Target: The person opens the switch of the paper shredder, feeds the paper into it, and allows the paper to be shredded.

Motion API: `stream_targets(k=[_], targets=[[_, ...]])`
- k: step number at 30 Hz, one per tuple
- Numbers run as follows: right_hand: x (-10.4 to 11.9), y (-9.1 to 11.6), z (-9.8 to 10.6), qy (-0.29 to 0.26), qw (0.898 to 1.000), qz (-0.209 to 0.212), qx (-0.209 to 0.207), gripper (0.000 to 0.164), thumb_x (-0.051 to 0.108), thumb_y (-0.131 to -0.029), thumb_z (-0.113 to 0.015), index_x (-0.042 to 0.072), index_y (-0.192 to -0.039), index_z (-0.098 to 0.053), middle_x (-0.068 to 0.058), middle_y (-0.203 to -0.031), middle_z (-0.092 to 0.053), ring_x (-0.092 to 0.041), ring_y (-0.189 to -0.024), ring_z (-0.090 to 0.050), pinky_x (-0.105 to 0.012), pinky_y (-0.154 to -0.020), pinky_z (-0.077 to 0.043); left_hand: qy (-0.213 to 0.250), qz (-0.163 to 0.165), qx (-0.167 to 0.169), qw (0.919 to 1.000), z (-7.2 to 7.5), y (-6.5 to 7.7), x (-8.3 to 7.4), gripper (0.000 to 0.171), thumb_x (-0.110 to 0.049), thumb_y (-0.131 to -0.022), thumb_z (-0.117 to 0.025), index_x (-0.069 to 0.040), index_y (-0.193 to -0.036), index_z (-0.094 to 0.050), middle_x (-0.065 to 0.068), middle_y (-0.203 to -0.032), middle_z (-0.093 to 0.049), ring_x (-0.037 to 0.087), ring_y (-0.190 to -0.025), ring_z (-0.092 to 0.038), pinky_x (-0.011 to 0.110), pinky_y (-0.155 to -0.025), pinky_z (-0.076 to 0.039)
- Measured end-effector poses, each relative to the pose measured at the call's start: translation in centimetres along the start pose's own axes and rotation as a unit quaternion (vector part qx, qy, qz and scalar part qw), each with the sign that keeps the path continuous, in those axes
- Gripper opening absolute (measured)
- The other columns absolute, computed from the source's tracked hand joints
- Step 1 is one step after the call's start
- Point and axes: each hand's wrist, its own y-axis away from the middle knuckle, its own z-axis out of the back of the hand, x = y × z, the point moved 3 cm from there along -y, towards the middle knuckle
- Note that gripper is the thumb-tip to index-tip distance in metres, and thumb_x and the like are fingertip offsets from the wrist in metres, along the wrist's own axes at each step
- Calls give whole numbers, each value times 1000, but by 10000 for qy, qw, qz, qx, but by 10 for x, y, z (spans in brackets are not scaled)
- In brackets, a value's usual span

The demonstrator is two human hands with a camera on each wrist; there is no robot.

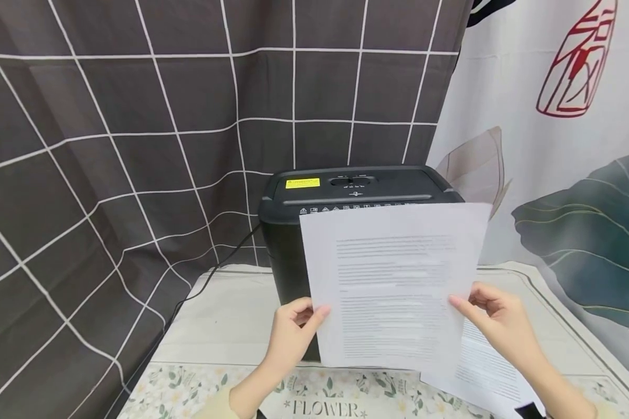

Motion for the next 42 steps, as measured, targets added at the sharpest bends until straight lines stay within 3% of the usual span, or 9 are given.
stream_targets(k=[5,8,13,16,19,23,31,37,42], targets=[[10,-15,-2,13,9998,114,154,8,-6,-80,-68,0,-76,-64,32,-77,-61,7,-60,-55,-10,-54,-40,-219,-136,-58,9997,12,-3,-14,10,-12,-85,-69,-3,-89,-70,11,-86,-72,9,-73,-67,21,-69,-56],[20,-27,-2,-242,9989,242,318,6,-8,-81,-66,-2,-79,-64,30,-79,-62,7,-62,-58,-10,-54,-42,-477,-465,-222,9975,21,-11,-29,8,-10,-83,-70,-2,-85,-70,11,-82,-72,7,-70,-66,21,-66,-55],[38,-57,8,-750,9889,570,1153,16,-16,-82,-59,-1,-87,-64,22,-84,-67,4,-67,-63,-11,-59,-50,-793,-880,-420,9921,41,-28,-59,7,-8,-81,-71,-1,-81,-71,11,-77,-72,5,-67,-64,22,-67,-55],[48,-75,15,-532,9864,486,1475,11,-11,-84,-60,-2,-88,-64,21,-83,-68,2,-68,-65,-11,-61,-52,-1006,-962,-328,9897,51,-38,-70,9,-9,-81,-71,-1,-76,-70,10,-74,-71,4,-67,-63,22,-71,-55],[54,-89,21,-106,9881,109,1530,4,-3,-84,-65,-2,-87,-67,20,-77,-68,0,-64,-64,-9,-59,-49,-1060,-867,-159,9904,58,-48,-79,12,-9,-83,-70,-1,-75,-70,11,-73,-70,3,-65,-61,20,-67,-53],[59,-104,25,271,9870,-392,1537,9,7,-85,-68,-1,-90,-68,18,-69,-67,-3,-62,-60,-11,-58,-42,-780,-582,-80,9952,64,-61,-88,13,-9,-84,-69,4,-81,-71,17,-77,-71,2,-64,-60,18,-62,-50],[63,-121,17,-164,9807,-830,1765,10,12,-88,-66,2,-84,-65,10,-65,-64,-7,-64,-57,-16,-61,-44,-257,-267,-191,9991,74,-82,-100,19,-9,-88,-65,9,-94,-69,21,-88,-72,5,-69,-66,18,-66,-54],[69,-142,17,-883,9812,-839,1500,10,9,-89,-64,15,-83,-70,11,-70,-68,-6,-61,-60,-19,-56,-49,-747,-565,-363,9949,83,-113,-121,23,-16,-87,-68,6,-89,-71,-1,-70,-70,4,-55,-52,18,-54,-45],[78,-173,31,-953,9865,-924,955,11,13,-85,-69,22,-79,-73,12,-68,-70,-5,-61,-61,-14,-60,-47,-517,-385,-12,9979,87,-145,-145,29,-19,-88,-66,8,-100,-68,-16,-67,-64,4,-62,-60,19,-67,-54]])
